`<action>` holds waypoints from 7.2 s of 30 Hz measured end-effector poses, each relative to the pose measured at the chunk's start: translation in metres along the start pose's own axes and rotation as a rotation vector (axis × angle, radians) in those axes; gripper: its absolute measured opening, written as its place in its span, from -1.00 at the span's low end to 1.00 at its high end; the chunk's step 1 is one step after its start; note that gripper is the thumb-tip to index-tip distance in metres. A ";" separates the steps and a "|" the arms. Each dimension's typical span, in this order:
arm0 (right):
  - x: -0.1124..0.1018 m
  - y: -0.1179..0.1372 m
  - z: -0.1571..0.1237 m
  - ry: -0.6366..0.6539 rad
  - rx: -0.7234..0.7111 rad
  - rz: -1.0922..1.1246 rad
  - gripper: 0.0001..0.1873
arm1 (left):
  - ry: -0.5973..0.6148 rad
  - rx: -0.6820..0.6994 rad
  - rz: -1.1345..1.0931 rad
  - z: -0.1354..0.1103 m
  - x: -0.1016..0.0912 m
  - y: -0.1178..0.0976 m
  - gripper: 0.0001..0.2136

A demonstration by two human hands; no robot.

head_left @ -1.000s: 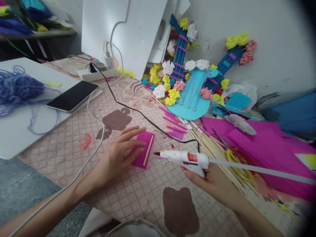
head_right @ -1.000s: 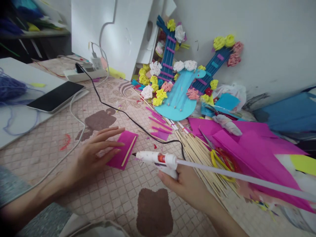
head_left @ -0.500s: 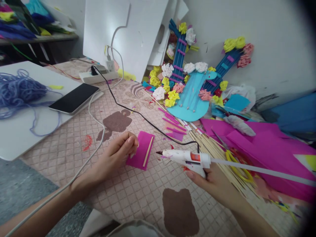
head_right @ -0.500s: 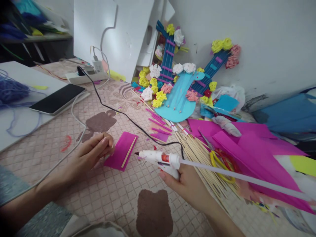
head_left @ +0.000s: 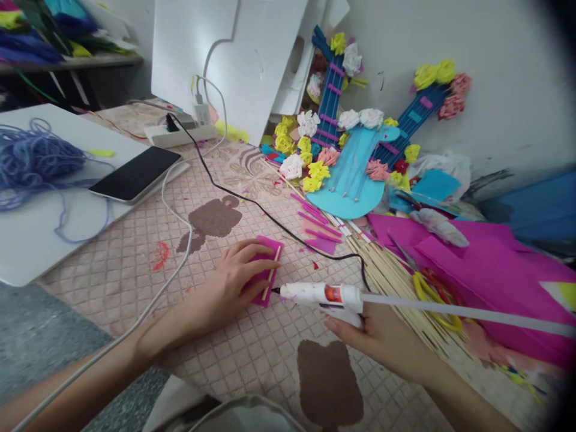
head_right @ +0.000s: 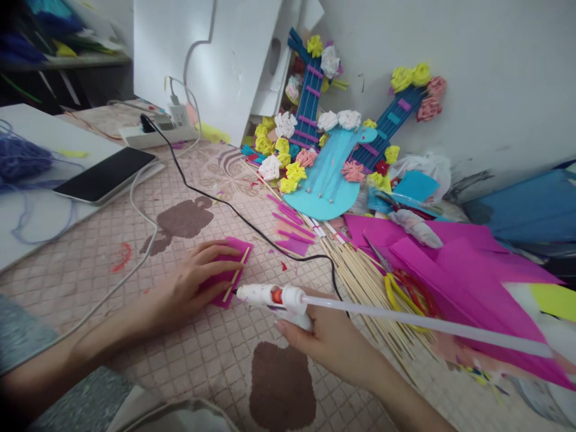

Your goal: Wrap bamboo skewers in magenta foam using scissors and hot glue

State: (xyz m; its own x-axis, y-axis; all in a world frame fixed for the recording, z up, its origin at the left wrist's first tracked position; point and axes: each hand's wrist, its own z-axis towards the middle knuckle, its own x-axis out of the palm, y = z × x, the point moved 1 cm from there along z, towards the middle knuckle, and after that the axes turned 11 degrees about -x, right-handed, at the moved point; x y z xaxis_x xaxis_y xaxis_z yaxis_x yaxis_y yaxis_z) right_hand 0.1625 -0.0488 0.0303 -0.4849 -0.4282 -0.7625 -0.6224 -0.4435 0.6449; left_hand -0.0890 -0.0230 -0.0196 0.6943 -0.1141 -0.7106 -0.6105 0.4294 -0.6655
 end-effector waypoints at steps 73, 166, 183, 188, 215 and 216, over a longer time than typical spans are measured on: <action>-0.014 0.008 0.026 0.075 -0.074 -0.094 -0.83 | -0.038 -0.055 0.050 -0.003 0.005 0.007 -0.65; 0.023 -0.026 0.059 -0.419 -0.350 0.033 -0.79 | -0.029 -0.110 0.004 0.001 0.004 -0.005 -0.68; 0.019 -0.027 0.038 -0.419 -0.334 0.078 -0.78 | -0.009 -0.467 0.459 0.011 -0.020 0.002 -0.82; 0.017 -0.032 0.032 -0.440 -0.300 0.108 -0.78 | 0.028 -0.453 0.411 0.015 -0.020 0.000 -0.85; 0.010 -0.021 0.091 -0.340 -0.360 0.088 -0.76 | -0.136 -0.362 -0.033 0.031 -0.021 0.017 -0.80; 0.008 -0.019 0.101 -0.327 -0.383 0.075 -0.75 | -0.184 -0.343 -0.048 0.031 -0.021 0.017 -0.81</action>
State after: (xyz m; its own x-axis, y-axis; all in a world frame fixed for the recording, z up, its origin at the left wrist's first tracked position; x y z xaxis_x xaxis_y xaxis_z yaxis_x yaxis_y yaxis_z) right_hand 0.1084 0.0351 0.0069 -0.7250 -0.2283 -0.6498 -0.3382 -0.7038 0.6247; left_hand -0.1023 0.0141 -0.0091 0.7627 0.0490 -0.6449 -0.6462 0.0992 -0.7567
